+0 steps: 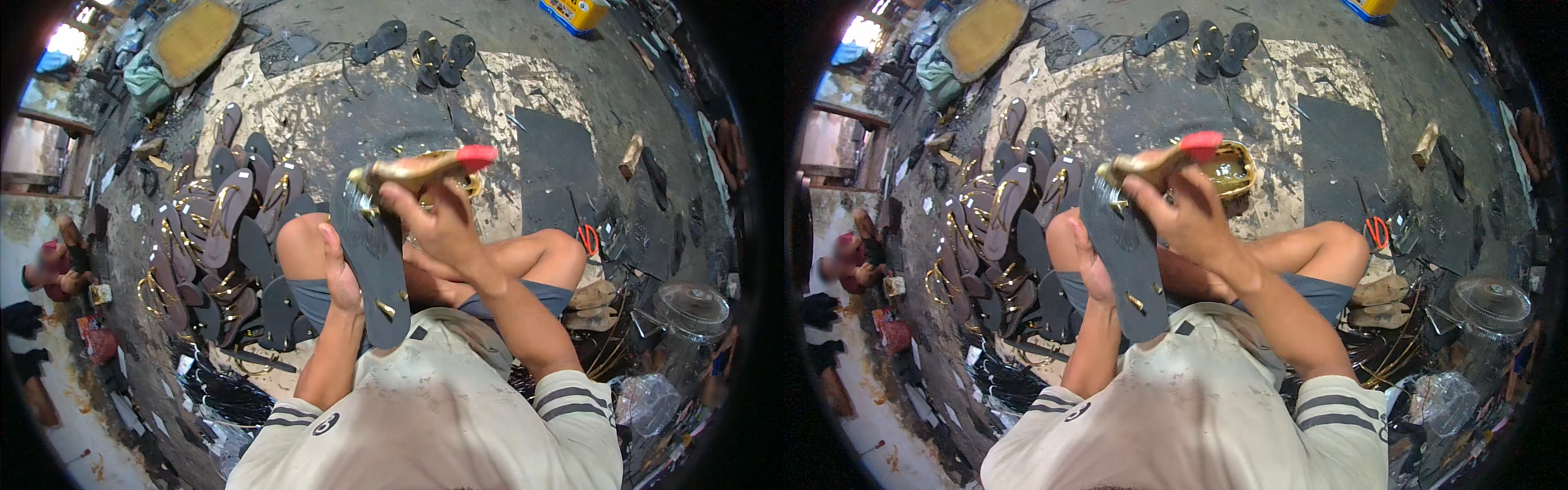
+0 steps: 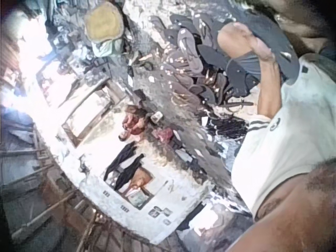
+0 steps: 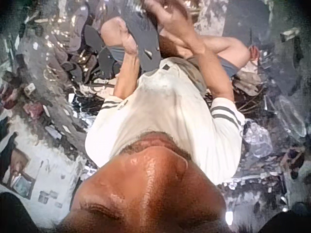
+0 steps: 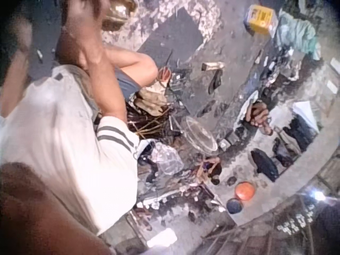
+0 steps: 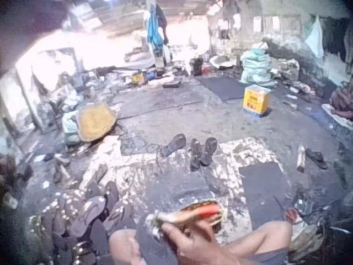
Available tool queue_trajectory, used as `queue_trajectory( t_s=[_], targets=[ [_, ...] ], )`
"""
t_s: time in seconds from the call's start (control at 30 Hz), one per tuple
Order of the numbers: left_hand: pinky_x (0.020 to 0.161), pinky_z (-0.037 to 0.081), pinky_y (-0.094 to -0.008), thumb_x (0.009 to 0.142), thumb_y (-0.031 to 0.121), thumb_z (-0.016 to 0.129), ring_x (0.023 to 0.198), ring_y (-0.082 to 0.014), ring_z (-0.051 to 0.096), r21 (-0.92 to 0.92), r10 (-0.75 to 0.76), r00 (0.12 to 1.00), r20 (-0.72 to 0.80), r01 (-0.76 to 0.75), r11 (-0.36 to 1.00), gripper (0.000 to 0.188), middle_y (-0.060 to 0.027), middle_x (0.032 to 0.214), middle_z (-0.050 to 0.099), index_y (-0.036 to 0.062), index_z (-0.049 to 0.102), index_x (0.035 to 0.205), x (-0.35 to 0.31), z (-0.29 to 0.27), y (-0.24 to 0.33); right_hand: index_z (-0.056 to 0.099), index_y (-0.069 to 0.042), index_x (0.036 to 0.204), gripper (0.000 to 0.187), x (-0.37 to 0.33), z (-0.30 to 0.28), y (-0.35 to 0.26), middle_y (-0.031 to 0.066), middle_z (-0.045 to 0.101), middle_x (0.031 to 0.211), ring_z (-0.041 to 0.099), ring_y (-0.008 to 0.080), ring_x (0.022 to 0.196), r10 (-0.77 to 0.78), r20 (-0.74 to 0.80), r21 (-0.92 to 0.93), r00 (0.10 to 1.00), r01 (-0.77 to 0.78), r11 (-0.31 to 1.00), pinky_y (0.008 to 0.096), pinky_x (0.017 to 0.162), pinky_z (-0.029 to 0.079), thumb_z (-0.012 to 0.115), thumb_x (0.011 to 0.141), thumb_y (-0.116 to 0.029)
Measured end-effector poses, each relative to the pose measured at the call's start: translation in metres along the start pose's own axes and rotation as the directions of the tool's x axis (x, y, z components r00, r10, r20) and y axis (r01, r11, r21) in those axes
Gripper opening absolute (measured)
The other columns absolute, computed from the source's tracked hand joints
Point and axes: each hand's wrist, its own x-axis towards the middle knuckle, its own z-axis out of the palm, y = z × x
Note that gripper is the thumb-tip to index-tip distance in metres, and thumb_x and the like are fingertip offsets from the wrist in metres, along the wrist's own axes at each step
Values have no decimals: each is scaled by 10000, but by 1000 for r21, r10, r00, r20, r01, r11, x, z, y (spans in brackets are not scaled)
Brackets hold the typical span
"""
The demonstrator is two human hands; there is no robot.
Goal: The person sits on the floor and repeatedly dips a brush into a container of gold paint, then applies it to the soles of black flip-flops. Finished sandals are placed in a row on the floor.
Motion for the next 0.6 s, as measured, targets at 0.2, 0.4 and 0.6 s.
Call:
queue_trajectory(
  t_s=[0.2, 0.4, 0.6],
  targets=[
    [1131, 410, -486, 923, 725, 430, 1460, -375, 301, -102, -104, 992, -66, 97, 990, 920, -215, 1539, 347, 48, 291, 1531, -42, -3, -4, 714, -14, 1066, 284, 34, -52, 156, 157, 730, 972, 701, 299, 870, 204, 91, -396, 975, -152, 905, 385, 803, 530, 721, 877, -226],
    [1045, 484, -431, 913, 745, 429, 1401, -346, 408, -191, -241, 964, -117, 216, 957, 948, -205, 1486, 418, 53, 261, 1539, -110, -9, -10, 724, -26, 1041, 283, 27, -48, 196, 131, 738, 967, 704, 290, 892, 302, 299, -842, 905, 101, 529, 400, 814, 542, 752, 852, -234],
    [881, 521, -387, 897, 707, 529, 1254, -332, 519, -156, -158, 952, -260, 120, 980, 873, -176, 1415, 500, 91, 370, 1495, -81, -42, -14, 708, -21, 1109, 294, 27, -111, 132, 55, 738, 996, 680, 145, 912, 251, -133, -81, 959, -263, 961, 299, 819, 540, 762, 884, -203]
  ],
)
